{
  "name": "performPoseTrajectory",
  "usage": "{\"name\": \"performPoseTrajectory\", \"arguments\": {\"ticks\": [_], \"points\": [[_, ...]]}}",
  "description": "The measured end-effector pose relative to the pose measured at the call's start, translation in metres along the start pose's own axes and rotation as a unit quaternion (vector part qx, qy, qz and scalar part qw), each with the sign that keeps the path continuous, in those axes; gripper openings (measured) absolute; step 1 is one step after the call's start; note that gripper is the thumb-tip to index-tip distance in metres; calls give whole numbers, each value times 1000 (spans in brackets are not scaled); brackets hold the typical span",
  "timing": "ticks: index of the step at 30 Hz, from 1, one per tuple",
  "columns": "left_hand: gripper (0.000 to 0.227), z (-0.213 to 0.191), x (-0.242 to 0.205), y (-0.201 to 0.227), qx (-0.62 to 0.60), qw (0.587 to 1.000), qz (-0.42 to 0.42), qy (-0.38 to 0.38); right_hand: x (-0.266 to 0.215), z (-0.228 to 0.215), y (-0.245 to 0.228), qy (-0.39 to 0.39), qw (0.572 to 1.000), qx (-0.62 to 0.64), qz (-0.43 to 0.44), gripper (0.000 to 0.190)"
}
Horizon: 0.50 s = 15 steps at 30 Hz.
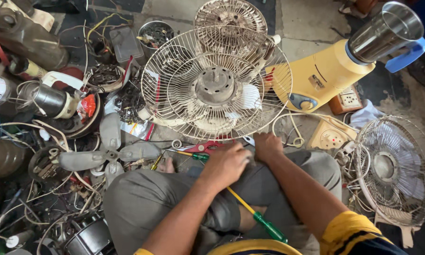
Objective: The person disassembles a fan by removing the blades and unscrewing the motor housing with a screwdriver and pliers to access the internal wiring.
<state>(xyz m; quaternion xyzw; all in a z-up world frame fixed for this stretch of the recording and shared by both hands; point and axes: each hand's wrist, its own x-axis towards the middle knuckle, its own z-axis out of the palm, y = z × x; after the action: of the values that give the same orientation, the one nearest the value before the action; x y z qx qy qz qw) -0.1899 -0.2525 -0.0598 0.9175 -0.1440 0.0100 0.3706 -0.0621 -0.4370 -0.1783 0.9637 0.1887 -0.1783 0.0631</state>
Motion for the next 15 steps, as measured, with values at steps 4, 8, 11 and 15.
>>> {"name": "performPoseTrajectory", "arguments": {"ticks": [4, 8, 11, 15], "points": [[42, 6, -1, -10, 120, 990, -15, 77, -15, -40, -2, 86, 990, -86, -69, 53], [74, 15, 5, -6, 249, 951, 66, 170, -67, -83, -4, 130, 978, -23, -162, 45], [74, 26, 2, -6, 136, 989, 4, 59, -109, -107, -7, 181, 956, 44, -226, 46], [32, 37, -1, -10, 18, 999, -13, 46, -139, -139, 1, 244, 912, 116, -309, 41]]}}
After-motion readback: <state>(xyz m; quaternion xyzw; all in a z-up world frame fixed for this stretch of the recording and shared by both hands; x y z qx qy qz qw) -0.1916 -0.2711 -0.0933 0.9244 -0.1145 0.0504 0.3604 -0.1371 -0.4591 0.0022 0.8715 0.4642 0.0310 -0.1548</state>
